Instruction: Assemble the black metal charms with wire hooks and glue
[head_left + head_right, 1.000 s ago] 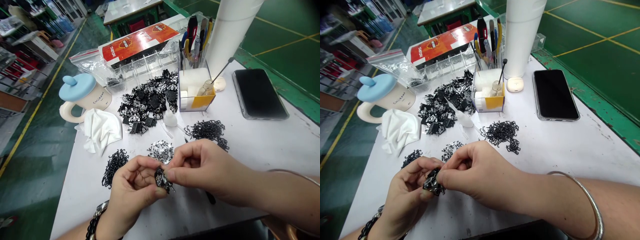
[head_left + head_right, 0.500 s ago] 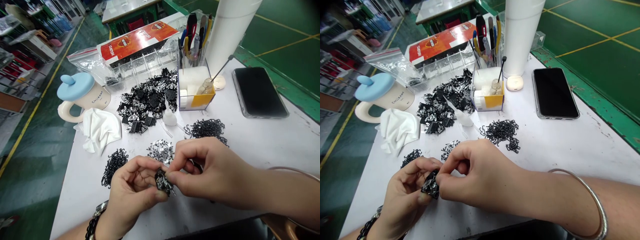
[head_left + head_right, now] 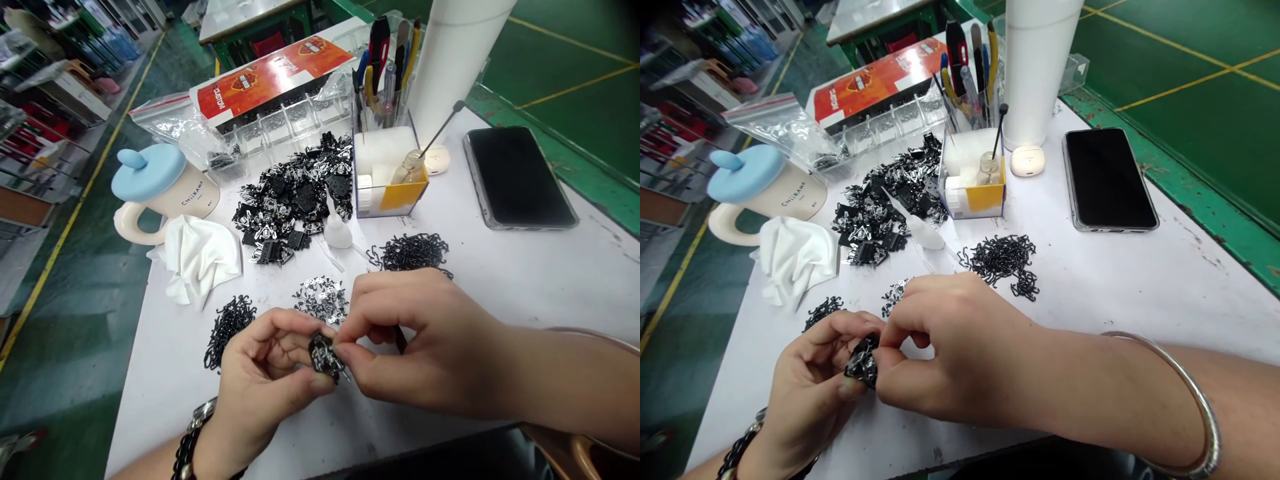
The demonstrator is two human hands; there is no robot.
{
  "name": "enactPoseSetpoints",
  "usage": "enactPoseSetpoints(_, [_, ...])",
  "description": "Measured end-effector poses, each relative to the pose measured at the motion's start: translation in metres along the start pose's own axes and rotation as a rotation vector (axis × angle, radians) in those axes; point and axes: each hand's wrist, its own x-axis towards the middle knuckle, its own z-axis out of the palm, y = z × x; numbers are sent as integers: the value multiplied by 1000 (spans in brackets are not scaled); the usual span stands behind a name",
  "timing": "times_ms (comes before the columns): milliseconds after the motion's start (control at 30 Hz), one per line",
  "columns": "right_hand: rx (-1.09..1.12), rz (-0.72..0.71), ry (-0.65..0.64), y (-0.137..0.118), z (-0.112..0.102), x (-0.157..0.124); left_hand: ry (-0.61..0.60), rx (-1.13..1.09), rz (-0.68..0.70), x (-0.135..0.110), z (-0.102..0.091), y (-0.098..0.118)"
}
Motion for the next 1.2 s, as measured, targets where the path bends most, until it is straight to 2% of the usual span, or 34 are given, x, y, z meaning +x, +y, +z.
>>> enactPoseSetpoints(133, [-97, -118, 8, 0, 0, -1, -1, 23, 3, 0, 1, 1])
enactPoseSetpoints(300, [-138, -180, -7, 0, -1, -1, -3, 10, 5, -1, 4, 1])
enactPoseSetpoints(567, [-175, -184, -9, 2, 0, -3, -4, 6, -1, -1, 4, 2])
enactPoseSetpoints(900, [-104, -122, -23, 0, -3, -2, -56, 0, -15, -3, 0, 0])
enactPoseSetpoints(1200, [-145, -194, 47, 4, 4, -7, -3, 40, 28, -3, 3, 0])
